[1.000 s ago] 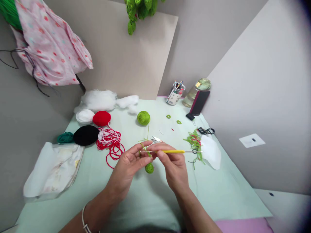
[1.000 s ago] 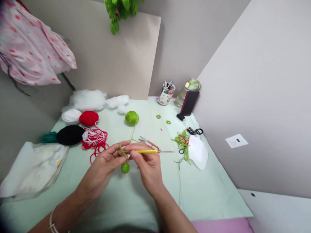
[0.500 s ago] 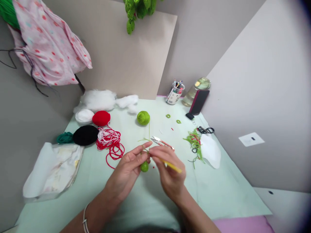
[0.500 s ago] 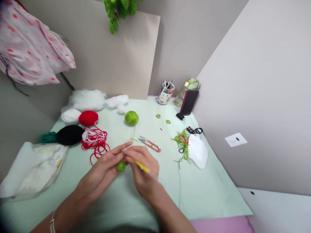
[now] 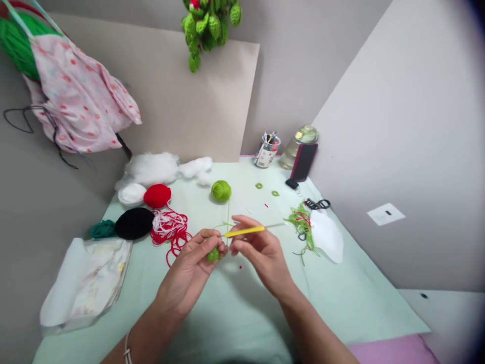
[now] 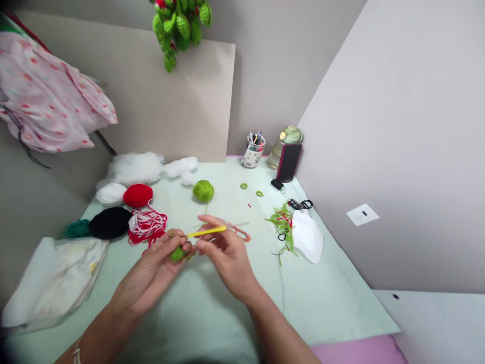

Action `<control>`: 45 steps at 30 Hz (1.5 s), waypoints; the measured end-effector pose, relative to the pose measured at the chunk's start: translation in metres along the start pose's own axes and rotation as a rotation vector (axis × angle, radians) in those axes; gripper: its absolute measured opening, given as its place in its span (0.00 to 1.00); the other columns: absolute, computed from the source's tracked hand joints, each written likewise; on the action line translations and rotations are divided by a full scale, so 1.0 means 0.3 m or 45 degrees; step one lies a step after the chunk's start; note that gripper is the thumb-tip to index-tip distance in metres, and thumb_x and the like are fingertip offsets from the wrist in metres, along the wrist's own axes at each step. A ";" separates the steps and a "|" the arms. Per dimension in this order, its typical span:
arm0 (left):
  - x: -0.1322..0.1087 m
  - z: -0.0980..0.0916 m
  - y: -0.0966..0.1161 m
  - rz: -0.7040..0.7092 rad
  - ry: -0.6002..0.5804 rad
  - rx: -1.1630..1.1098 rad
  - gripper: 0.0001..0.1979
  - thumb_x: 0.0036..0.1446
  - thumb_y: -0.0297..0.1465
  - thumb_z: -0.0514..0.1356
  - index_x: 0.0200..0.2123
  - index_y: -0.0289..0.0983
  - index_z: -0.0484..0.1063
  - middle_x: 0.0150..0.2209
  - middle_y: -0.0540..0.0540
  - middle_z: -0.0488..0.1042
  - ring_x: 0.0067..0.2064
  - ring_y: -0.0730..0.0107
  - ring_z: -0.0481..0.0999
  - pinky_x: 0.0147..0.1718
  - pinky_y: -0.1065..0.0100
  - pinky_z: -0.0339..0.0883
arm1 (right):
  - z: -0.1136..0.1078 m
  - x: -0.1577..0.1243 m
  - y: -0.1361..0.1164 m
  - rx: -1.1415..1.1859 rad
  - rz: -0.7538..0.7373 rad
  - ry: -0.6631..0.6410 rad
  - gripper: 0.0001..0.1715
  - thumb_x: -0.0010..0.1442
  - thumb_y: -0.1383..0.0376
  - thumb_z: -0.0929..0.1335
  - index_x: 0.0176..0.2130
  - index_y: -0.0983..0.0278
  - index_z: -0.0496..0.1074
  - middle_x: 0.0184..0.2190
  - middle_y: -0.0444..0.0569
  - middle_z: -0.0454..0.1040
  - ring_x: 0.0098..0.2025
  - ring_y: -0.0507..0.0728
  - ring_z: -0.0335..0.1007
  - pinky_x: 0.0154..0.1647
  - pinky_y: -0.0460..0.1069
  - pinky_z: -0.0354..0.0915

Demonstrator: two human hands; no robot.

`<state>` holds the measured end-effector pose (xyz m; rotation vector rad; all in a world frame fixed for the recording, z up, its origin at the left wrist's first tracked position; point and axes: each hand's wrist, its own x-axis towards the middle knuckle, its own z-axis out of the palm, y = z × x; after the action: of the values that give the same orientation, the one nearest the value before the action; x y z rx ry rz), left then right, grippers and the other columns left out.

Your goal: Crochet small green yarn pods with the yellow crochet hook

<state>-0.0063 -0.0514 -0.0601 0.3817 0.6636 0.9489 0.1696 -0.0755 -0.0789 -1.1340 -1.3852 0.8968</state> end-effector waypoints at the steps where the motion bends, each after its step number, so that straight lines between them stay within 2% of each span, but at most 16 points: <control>1: -0.006 -0.008 0.017 0.011 0.015 -0.020 0.11 0.47 0.32 0.81 0.32 0.37 0.85 0.31 0.51 0.80 0.36 0.74 0.79 0.44 0.71 0.77 | -0.033 0.005 0.026 -0.271 0.001 0.009 0.24 0.72 0.62 0.68 0.65 0.59 0.70 0.45 0.50 0.81 0.36 0.54 0.80 0.41 0.51 0.79; 3: -0.020 -0.027 0.053 0.061 0.011 -0.018 0.12 0.46 0.32 0.82 0.31 0.37 0.84 0.28 0.52 0.79 0.34 0.74 0.80 0.47 0.70 0.79 | -0.095 0.014 0.083 -0.985 0.041 -0.052 0.20 0.73 0.65 0.66 0.63 0.59 0.70 0.47 0.51 0.80 0.44 0.56 0.80 0.44 0.51 0.78; 6: -0.033 -0.058 0.099 0.134 0.020 -0.053 0.13 0.45 0.32 0.82 0.29 0.38 0.82 0.26 0.53 0.78 0.33 0.73 0.79 0.52 0.63 0.81 | -0.141 0.020 0.156 -1.229 0.104 -0.101 0.13 0.67 0.71 0.71 0.51 0.60 0.76 0.46 0.55 0.80 0.48 0.63 0.77 0.47 0.56 0.75; 10: -0.027 -0.096 0.125 0.217 0.079 -0.222 0.14 0.46 0.30 0.82 0.31 0.41 0.80 0.27 0.56 0.78 0.36 0.70 0.81 0.57 0.54 0.80 | -0.128 0.017 0.203 -1.259 0.151 -0.133 0.10 0.65 0.76 0.68 0.40 0.62 0.76 0.40 0.55 0.78 0.45 0.64 0.75 0.47 0.56 0.72; 13: -0.018 -0.109 0.130 0.251 0.141 -0.325 0.13 0.50 0.27 0.80 0.33 0.41 0.79 0.27 0.56 0.79 0.39 0.68 0.82 0.57 0.52 0.81 | -0.120 0.020 0.201 -1.197 0.184 -0.104 0.11 0.68 0.73 0.64 0.42 0.63 0.75 0.39 0.55 0.75 0.41 0.63 0.74 0.43 0.54 0.71; 16: -0.012 -0.107 0.131 0.286 0.183 -0.398 0.11 0.54 0.24 0.77 0.33 0.40 0.79 0.28 0.56 0.79 0.37 0.69 0.83 0.56 0.49 0.81 | -0.111 0.025 0.163 -1.060 0.201 -0.089 0.14 0.72 0.67 0.61 0.47 0.62 0.75 0.39 0.51 0.74 0.34 0.57 0.72 0.38 0.51 0.70; 19: -0.008 -0.101 0.131 0.299 0.192 -0.416 0.10 0.56 0.23 0.75 0.33 0.38 0.78 0.28 0.55 0.79 0.36 0.67 0.83 0.54 0.47 0.82 | -0.073 0.019 0.091 -0.753 0.286 -0.195 0.21 0.77 0.60 0.56 0.42 0.61 0.73 0.28 0.44 0.71 0.24 0.52 0.66 0.28 0.46 0.65; 20: -0.007 -0.100 0.132 0.305 0.191 -0.420 0.09 0.56 0.22 0.74 0.33 0.38 0.77 0.27 0.54 0.79 0.35 0.67 0.83 0.53 0.47 0.83 | -0.053 0.015 0.064 -0.426 0.429 -0.266 0.21 0.77 0.57 0.56 0.42 0.62 0.72 0.25 0.41 0.69 0.21 0.51 0.61 0.24 0.46 0.61; 22: -0.006 -0.099 0.132 0.317 0.184 -0.428 0.09 0.56 0.22 0.74 0.33 0.37 0.77 0.27 0.54 0.79 0.34 0.66 0.83 0.53 0.47 0.83 | -0.006 0.007 0.015 0.072 0.635 -0.397 0.21 0.75 0.50 0.61 0.44 0.62 0.72 0.28 0.42 0.70 0.23 0.49 0.57 0.23 0.45 0.55; 25: -0.006 -0.102 0.132 0.319 0.185 -0.436 0.11 0.53 0.21 0.76 0.33 0.37 0.78 0.28 0.54 0.79 0.34 0.67 0.84 0.53 0.46 0.84 | 0.063 0.003 -0.036 0.309 0.669 -0.525 0.27 0.74 0.44 0.61 0.46 0.63 0.75 0.31 0.44 0.71 0.26 0.49 0.55 0.25 0.45 0.54; 30: -0.007 -0.109 0.124 0.300 0.176 -0.424 0.16 0.45 0.24 0.81 0.33 0.36 0.79 0.28 0.55 0.81 0.36 0.69 0.84 0.56 0.49 0.82 | 0.131 0.012 -0.066 0.057 0.476 -0.501 0.22 0.75 0.48 0.62 0.45 0.62 0.75 0.32 0.44 0.69 0.34 0.53 0.63 0.37 0.48 0.60; 33: -0.008 -0.110 0.118 0.289 0.176 -0.415 0.17 0.44 0.25 0.82 0.33 0.36 0.79 0.28 0.54 0.81 0.36 0.69 0.84 0.54 0.51 0.83 | 0.144 0.018 -0.068 -0.125 0.446 -0.475 0.23 0.77 0.51 0.59 0.38 0.61 0.70 0.29 0.42 0.66 0.31 0.52 0.61 0.36 0.48 0.57; 35: -0.008 -0.109 0.117 0.277 0.176 -0.415 0.17 0.44 0.25 0.82 0.33 0.36 0.80 0.28 0.55 0.81 0.36 0.69 0.84 0.52 0.53 0.84 | 0.145 0.020 -0.066 -0.233 0.432 -0.498 0.21 0.77 0.52 0.59 0.36 0.61 0.68 0.28 0.41 0.67 0.31 0.52 0.61 0.36 0.49 0.56; 39: -0.005 -0.105 0.120 0.268 0.195 -0.382 0.14 0.45 0.25 0.81 0.33 0.35 0.81 0.29 0.53 0.82 0.36 0.69 0.85 0.44 0.64 0.86 | 0.143 0.030 -0.065 -0.489 0.398 -0.562 0.16 0.74 0.52 0.65 0.41 0.61 0.69 0.31 0.42 0.70 0.32 0.54 0.63 0.36 0.49 0.55; 42: -0.001 -0.109 0.123 0.236 0.228 -0.333 0.11 0.47 0.23 0.79 0.31 0.35 0.81 0.28 0.52 0.82 0.35 0.68 0.85 0.41 0.66 0.85 | 0.144 0.043 -0.067 -0.686 0.309 -0.616 0.11 0.75 0.56 0.66 0.47 0.61 0.72 0.38 0.47 0.75 0.37 0.56 0.68 0.39 0.49 0.58; 45: 0.004 -0.124 0.124 0.207 0.266 -0.265 0.12 0.45 0.22 0.80 0.29 0.36 0.82 0.27 0.52 0.82 0.36 0.68 0.85 0.41 0.68 0.84 | 0.147 0.057 -0.066 -0.842 0.235 -0.658 0.13 0.75 0.56 0.67 0.50 0.61 0.74 0.41 0.50 0.77 0.40 0.59 0.71 0.40 0.50 0.59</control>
<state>-0.0537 -0.0299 -0.0668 0.1543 0.7228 1.2120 0.1237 -0.0610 -0.0612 -1.6134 -2.1258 0.9263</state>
